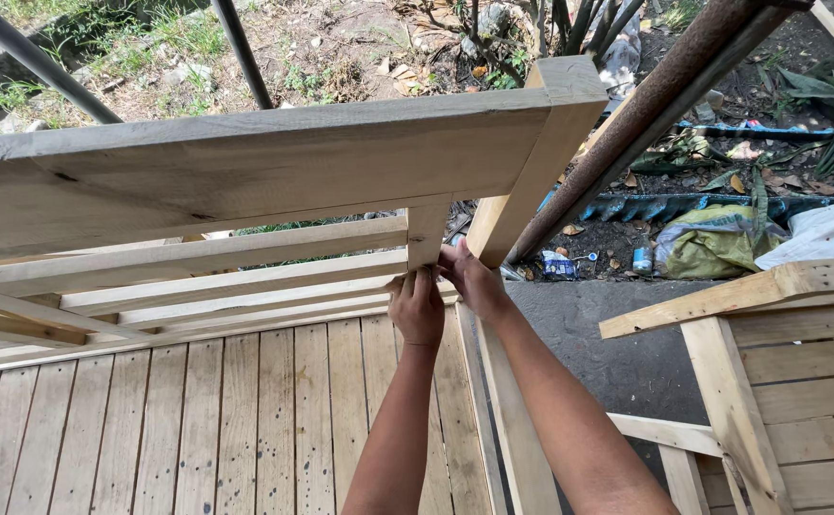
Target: The person sands the underside of a wooden bed frame using a sanding block. They hold the frame with one hand and sand the slats and joints with the other, moving along the length of the frame.
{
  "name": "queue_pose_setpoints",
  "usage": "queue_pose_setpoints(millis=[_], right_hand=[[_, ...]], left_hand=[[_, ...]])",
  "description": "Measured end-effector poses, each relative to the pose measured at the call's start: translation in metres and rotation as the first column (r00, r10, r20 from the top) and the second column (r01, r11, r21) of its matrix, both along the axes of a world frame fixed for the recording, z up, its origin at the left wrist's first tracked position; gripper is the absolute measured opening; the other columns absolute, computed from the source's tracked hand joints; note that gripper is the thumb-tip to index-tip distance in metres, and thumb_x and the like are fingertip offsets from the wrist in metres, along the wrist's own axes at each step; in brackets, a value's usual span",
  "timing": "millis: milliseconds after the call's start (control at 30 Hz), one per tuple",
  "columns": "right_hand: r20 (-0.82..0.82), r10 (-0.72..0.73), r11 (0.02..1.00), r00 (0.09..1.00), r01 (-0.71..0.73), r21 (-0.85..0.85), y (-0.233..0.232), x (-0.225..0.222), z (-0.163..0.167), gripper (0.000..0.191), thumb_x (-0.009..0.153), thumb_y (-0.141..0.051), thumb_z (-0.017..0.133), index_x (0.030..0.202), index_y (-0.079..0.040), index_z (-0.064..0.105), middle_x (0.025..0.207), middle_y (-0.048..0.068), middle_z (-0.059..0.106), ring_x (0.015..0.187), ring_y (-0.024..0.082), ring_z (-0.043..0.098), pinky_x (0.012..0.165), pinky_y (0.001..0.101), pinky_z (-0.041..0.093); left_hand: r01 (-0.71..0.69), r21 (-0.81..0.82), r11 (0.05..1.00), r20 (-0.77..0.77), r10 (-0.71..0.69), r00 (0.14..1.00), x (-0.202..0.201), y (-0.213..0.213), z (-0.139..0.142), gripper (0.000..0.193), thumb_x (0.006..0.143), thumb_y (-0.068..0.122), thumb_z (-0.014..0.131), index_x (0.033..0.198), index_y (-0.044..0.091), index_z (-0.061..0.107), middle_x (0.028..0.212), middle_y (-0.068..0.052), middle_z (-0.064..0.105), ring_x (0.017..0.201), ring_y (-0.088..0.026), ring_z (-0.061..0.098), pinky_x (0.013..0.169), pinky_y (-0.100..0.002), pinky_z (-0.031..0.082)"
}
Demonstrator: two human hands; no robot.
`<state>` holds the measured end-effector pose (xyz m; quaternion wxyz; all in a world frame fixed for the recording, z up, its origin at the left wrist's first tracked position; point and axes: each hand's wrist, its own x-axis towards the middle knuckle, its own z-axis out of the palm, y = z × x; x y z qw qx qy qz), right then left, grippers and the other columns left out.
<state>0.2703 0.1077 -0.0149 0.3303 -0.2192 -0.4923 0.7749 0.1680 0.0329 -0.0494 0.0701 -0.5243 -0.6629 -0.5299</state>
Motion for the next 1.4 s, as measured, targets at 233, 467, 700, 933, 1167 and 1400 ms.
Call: queue_pose_setpoints(millis=[233, 467, 700, 933, 1167, 1400], right_hand=[[0.098, -0.064, 0.994, 0.993, 0.072, -0.084, 0.004, 0.002, -0.012, 0.08, 0.107, -0.056, 0.018, 0.153, 0.005, 0.04, 0.15, 0.015, 0.052, 0.14, 0.023, 0.047, 0.121, 0.0382, 0.031], [0.002, -0.003, 1.0, 1.0, 0.003, 0.008, 0.005, 0.0, -0.018, 0.081, 0.108, -0.057, 0.018, 0.152, 0.008, 0.041, 0.153, 0.018, 0.052, 0.144, 0.026, 0.046, 0.123, 0.0388, 0.029], [0.021, -0.058, 0.997, 0.998, 0.058, -0.046, 0.0, 0.0, -0.022, 0.078, 0.11, -0.054, 0.023, 0.151, 0.008, 0.043, 0.148, 0.02, 0.053, 0.141, 0.027, 0.047, 0.123, 0.0421, 0.03], [0.026, -0.048, 0.999, 0.999, 0.047, 0.024, -0.002, -0.005, -0.016, 0.078, 0.107, -0.055, 0.02, 0.15, 0.006, 0.04, 0.152, 0.014, 0.052, 0.145, 0.021, 0.046, 0.125, 0.037, 0.027], [0.055, -0.037, 0.996, 0.998, 0.042, -0.084, -0.006, 0.001, -0.009, 0.079, 0.108, -0.055, 0.022, 0.153, 0.007, 0.041, 0.149, 0.019, 0.051, 0.141, 0.027, 0.044, 0.121, 0.0416, 0.028], [0.076, -0.033, 0.999, 0.997, 0.031, 0.028, -0.01, 0.0, -0.001, 0.083, 0.106, -0.059, 0.021, 0.151, 0.008, 0.041, 0.151, 0.015, 0.053, 0.143, 0.023, 0.046, 0.122, 0.0363, 0.029]], left_hand=[[-0.013, 0.036, 0.999, 0.065, 0.011, 0.998, 0.0, 0.009, -0.001, 0.002, 0.101, 0.016, 0.065, 0.102, 0.015, 0.064, 0.089, -0.009, 0.067, 0.077, -0.033, 0.064, 0.065, -0.044, 0.052], [-0.032, -0.164, 0.986, -0.053, 0.023, 0.998, -0.002, 0.003, -0.007, 0.016, 0.094, 0.015, 0.065, 0.108, 0.014, 0.072, 0.085, -0.01, 0.071, 0.072, -0.032, 0.068, 0.057, -0.044, 0.053], [-0.033, -0.041, 0.999, -0.042, 0.032, 0.999, -0.011, 0.011, 0.0, 0.011, 0.097, 0.014, 0.065, 0.106, 0.01, 0.069, 0.083, -0.01, 0.069, 0.076, -0.031, 0.068, 0.063, -0.043, 0.055], [-0.015, -0.312, 0.95, -0.134, -0.028, 0.991, -0.012, 0.006, -0.009, 0.016, 0.093, 0.016, 0.067, 0.108, 0.015, 0.074, 0.069, -0.009, 0.067, 0.06, -0.03, 0.067, 0.051, -0.044, 0.051], [0.02, -0.041, 0.999, -0.121, -0.025, 0.992, -0.011, 0.007, -0.011, 0.007, 0.097, 0.015, 0.066, 0.103, 0.013, 0.065, 0.081, -0.009, 0.068, 0.071, -0.03, 0.067, 0.06, -0.043, 0.053], [0.061, -0.114, 0.992, -0.116, -0.074, 0.99, -0.011, 0.006, -0.015, 0.003, 0.094, 0.014, 0.066, 0.097, 0.014, 0.067, 0.078, -0.008, 0.068, 0.067, -0.03, 0.068, 0.057, -0.043, 0.053]])
